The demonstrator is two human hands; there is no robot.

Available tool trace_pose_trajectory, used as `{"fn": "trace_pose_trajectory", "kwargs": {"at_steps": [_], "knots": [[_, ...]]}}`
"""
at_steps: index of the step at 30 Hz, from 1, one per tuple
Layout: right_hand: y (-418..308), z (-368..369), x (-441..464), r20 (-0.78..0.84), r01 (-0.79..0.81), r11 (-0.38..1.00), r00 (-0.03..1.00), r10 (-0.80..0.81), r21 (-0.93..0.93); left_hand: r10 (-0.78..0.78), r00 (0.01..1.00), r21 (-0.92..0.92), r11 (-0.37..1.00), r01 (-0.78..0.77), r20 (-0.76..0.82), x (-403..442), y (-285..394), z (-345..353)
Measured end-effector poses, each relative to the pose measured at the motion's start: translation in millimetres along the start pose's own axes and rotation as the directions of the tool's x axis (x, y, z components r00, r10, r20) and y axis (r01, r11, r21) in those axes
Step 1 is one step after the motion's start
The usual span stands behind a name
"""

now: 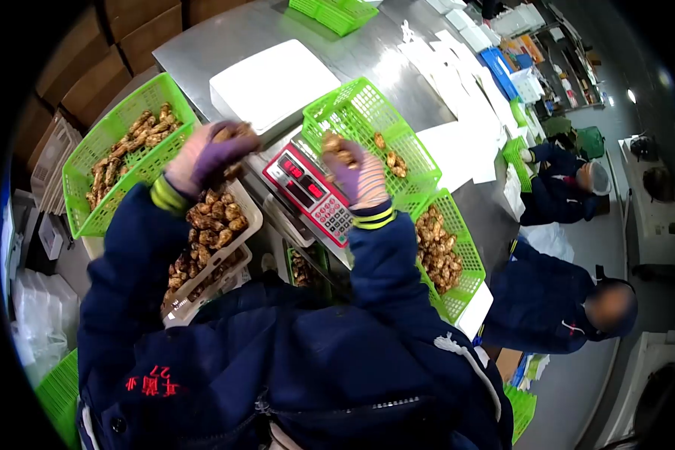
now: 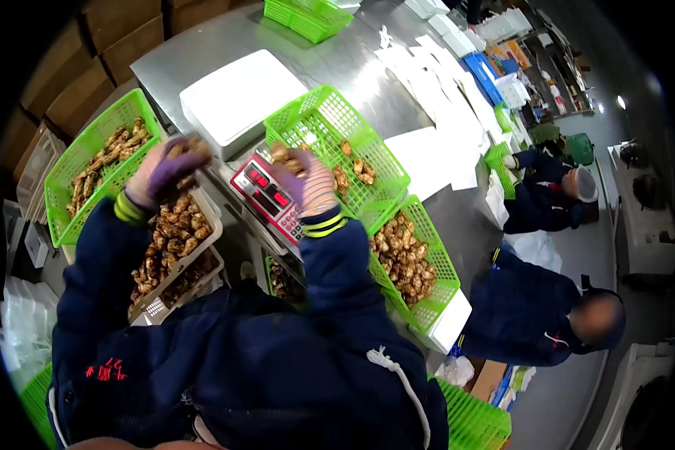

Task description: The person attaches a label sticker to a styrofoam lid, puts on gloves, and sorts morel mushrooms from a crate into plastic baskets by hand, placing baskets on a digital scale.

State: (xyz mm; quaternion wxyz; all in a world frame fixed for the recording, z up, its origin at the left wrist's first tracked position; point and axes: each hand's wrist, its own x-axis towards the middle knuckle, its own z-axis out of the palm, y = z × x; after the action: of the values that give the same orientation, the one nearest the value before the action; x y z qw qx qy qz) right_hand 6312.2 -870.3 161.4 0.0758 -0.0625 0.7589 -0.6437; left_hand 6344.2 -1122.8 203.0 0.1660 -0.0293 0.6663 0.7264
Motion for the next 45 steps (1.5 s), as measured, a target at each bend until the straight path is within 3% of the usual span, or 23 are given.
{"fn": "trace_pose_trajectory", "kwargs": {"at_steps": [1,3,4,6,9,10,11,13,14,16,18,20,25,27,30,32,34,36,37,38,40,44,45], "knots": [[5.2,-30.7,1.3,-0.099,0.025,0.971,0.994,-0.05,-0.237,0.008,0.997,-0.077,0.997,-0.002,0.071,26.0,1.3,20.8],[45.9,-83.8,14.9,-0.255,-0.127,0.949,0.966,0.052,-0.29,0.057,0.969,-0.222,0.975,-0.002,0.242,79.7,-5.9,58.3],[16.1,-87.9,3.2,-0.309,-0.173,0.91,0.95,0.052,-0.378,0.1,0.934,-0.288,0.957,0.003,0.342,101.7,-10.8,76.5],[81.7,-134.2,22.2,-0.387,-0.189,0.918,0.921,0.042,-0.349,0.019,0.944,-0.373,0.921,0.112,0.331,123.5,-8.3,113.5],[56.2,-135.2,3.7,-0.447,-0.163,0.978,0.89,0.09,-0.127,-0.164,0.959,-0.278,0.933,0.227,0.232,144.0,-19.0,131.8],[62.0,-137.1,2.6,-0.52,-0.101,0.992,0.853,0.045,-0.079,-0.173,0.958,-0.28,0.931,0.235,0.227,147.3,-30.6,126.7],[51.5,-132.4,-2.9,-0.534,-0.052,0.999,0.845,0.04,-0.007,0.025,0.96,-0.118,0.993,0.008,0.279,148.2,-47.2,113.8],[50.3,-131.9,-3.6,-0.562,0.06,0.998,0.826,-0.047,0.006,0.031,0.943,-0.288,0.955,0.069,0.331,118.3,-41.9,94.8],[47.8,-127.5,-3.5,-0.554,0.137,0.99,0.827,-0.093,0.039,-0.09,0.966,-0.319,0.933,0.166,0.241,90.4,-24.1,84.4],[26.8,-102.9,0.4,-0.465,0.149,0.963,0.885,-0.028,0.225,-0.188,0.964,-0.211,0.951,0.227,0.187,55.2,-6.2,46.4],[-0.7,-63.2,2.7,-0.317,0.064,0.974,0.948,0.008,0.218,-0.207,0.969,-0.167,0.959,0.229,0.136,27.4,-20.0,-8.3],[-14.0,-23.0,5.6,-0.09,-0.103,0.981,0.989,0.119,0.165,-0.18,0.981,-0.168,0.972,0.166,-0.074,-20.0,-24.2,-51.8],[-16.0,87.8,3.8,0.417,-0.131,0.99,0.903,0.101,0.045,-0.131,0.865,-0.115,0.99,0.086,-0.484,-137.3,-38.2,-121.5],[-16.6,126.3,2.2,0.65,0.115,0.977,0.76,0.029,-0.178,-0.158,0.807,-0.104,0.987,0.121,-0.569,-168.2,-46.0,-132.0],[-13.9,198.6,0.6,0.866,0.531,0.804,0.498,-0.041,-0.267,-0.181,0.788,-0.084,0.983,0.163,-0.588,-198.8,-75.7,-143.1],[11.4,238.0,-6.6,0.909,0.73,0.601,0.417,-0.013,-0.326,-0.168,0.834,-0.035,0.984,0.176,-0.525,-209.9,-94.4,-145.0],[1.8,267.7,-19.8,0.878,0.836,0.28,0.415,0.238,-0.471,-0.119,0.828,0.183,0.949,0.258,-0.549,-211.9,-99.6,-128.7],[21.5,290.4,-29.0,0.855,0.858,0.165,0.428,0.292,-0.486,-0.193,0.774,0.337,0.818,0.466,-0.603,-202.8,-111.4,-121.9],[31.4,290.4,-34.9,0.887,0.879,0.13,0.444,0.127,-0.459,-0.274,0.744,0.365,0.736,0.57,-0.609,-195.7,-112.4,-119.3],[29.9,295.3,-33.9,0.878,0.873,0.129,0.447,0.172,-0.47,-0.296,0.781,0.676,0.393,0.624,-0.549,-190.0,-94.5,-109.3],[27.6,292.0,-24.7,0.852,0.848,0.171,0.449,0.27,-0.501,-0.016,0.934,0.898,0.269,0.348,-0.357,-185.3,-132.8,-113.0],[6.2,285.9,-15.0,0.772,0.778,0.153,0.54,0.335,-0.61,-0.325,0.932,0.978,0.071,0.195,-0.162,-158.0,-150.5,-110.6],[11.0,279.7,-17.2,0.856,0.835,0.185,0.507,0.103,-0.517,-0.394,0.901,0.969,0.088,0.233,-0.181,-151.4,-145.2,-107.6]]}}
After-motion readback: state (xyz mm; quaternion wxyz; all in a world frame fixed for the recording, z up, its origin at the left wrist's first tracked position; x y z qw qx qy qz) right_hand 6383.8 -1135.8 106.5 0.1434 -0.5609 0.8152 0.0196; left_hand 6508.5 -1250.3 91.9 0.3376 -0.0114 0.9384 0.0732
